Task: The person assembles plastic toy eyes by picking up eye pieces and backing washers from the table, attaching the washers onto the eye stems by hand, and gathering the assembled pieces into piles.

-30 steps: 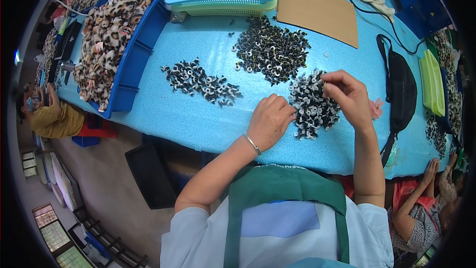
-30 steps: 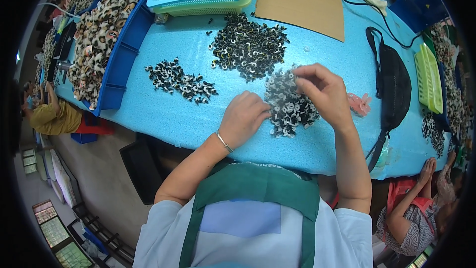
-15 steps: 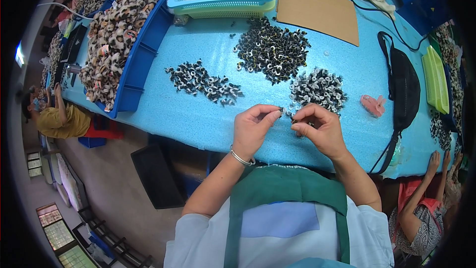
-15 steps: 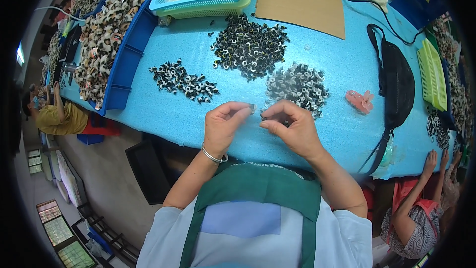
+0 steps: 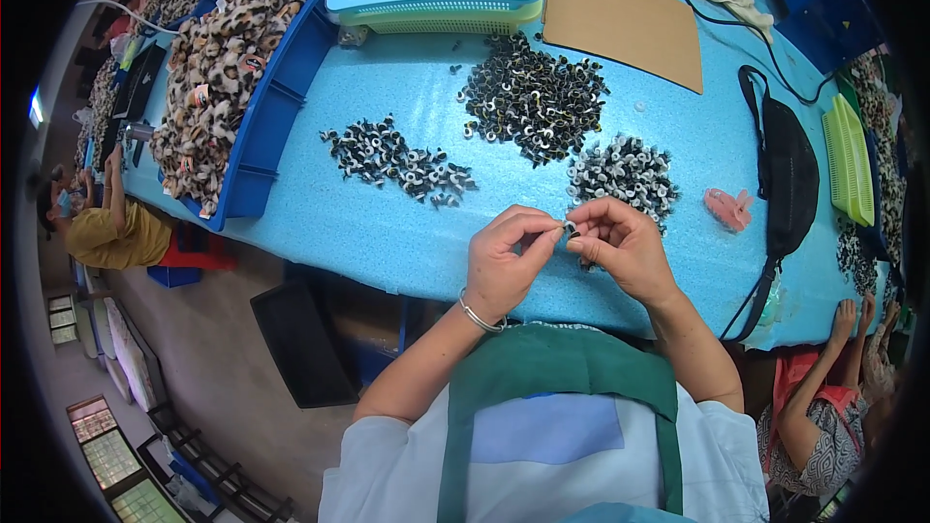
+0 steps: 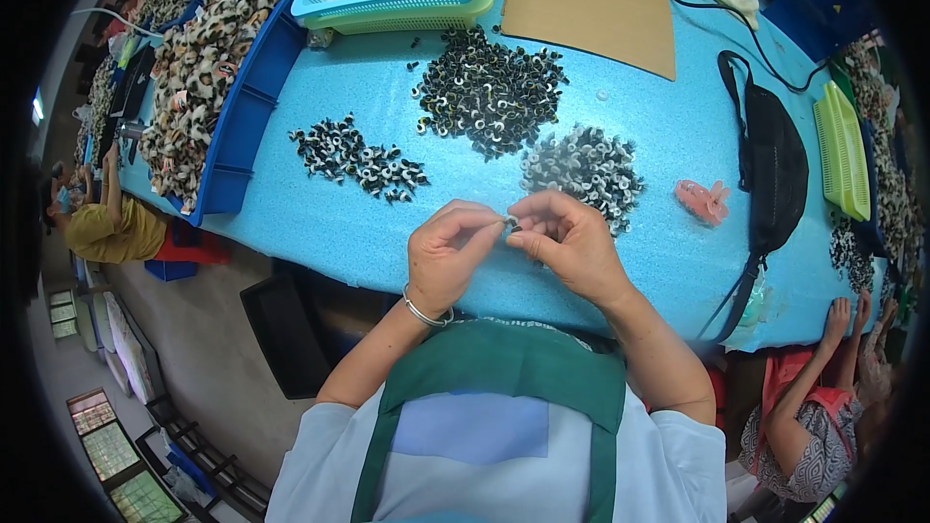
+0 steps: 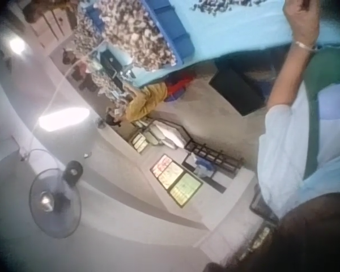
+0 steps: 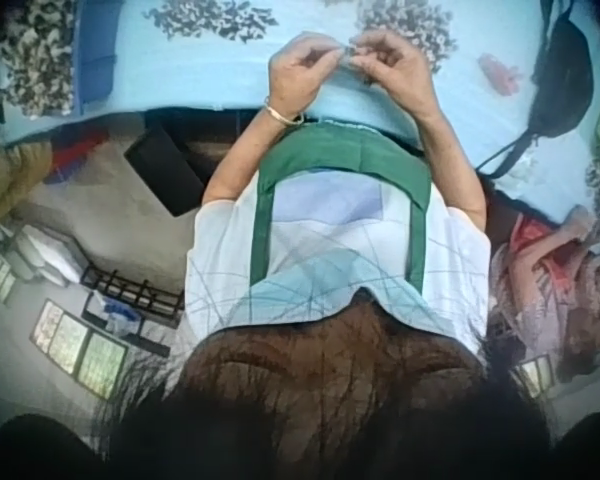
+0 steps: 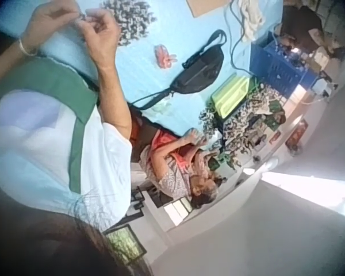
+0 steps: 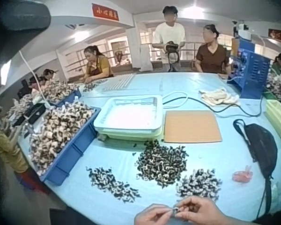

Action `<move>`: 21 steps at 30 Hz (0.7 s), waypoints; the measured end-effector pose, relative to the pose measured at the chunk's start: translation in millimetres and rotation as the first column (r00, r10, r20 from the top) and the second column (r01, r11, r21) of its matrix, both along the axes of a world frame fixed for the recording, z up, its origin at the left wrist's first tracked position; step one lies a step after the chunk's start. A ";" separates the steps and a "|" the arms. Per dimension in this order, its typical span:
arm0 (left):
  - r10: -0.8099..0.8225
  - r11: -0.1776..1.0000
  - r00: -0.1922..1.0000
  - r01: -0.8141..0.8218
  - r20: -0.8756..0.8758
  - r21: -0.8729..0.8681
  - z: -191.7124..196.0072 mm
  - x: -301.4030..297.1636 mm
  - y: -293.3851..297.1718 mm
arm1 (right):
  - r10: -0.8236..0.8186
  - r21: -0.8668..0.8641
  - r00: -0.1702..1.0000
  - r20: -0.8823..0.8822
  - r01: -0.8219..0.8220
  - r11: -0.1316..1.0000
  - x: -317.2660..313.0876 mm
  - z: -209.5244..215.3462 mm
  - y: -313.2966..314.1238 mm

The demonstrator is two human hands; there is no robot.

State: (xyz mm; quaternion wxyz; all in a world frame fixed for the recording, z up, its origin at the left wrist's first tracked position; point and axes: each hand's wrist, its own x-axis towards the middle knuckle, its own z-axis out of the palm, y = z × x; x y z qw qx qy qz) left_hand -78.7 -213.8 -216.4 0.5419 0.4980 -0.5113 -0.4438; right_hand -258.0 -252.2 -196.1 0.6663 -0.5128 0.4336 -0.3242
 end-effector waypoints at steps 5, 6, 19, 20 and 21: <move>-0.032 0.999 0.996 0.035 0.083 -0.032 8.3 -1.5 -2.0 | -0.006 -0.254 0.992 -0.125 -0.027 0.967 -0.8 2.7 -3.4; -0.001 0.998 0.993 0.008 0.122 -0.057 9.1 -1.0 -3.1 | -0.023 -0.355 0.981 -0.193 -0.048 0.933 -0.2 5.7 -4.7; -0.060 0.997 0.970 0.070 -0.235 0.035 -3.1 3.5 -0.7 | -0.076 -0.646 0.927 -0.368 -0.196 0.738 19.2 13.9 -7.7; -0.056 0.997 0.970 0.067 -0.235 0.037 -2.3 6.3 -2.3 | -0.043 -0.651 0.933 -0.357 -0.215 0.728 24.6 15.7 -10.7; -0.004 0.996 0.955 0.030 -0.296 0.082 0.0 9.9 -3.5 | -0.010 -0.657 0.939 -0.344 -0.233 0.717 28.0 17.6 -14.8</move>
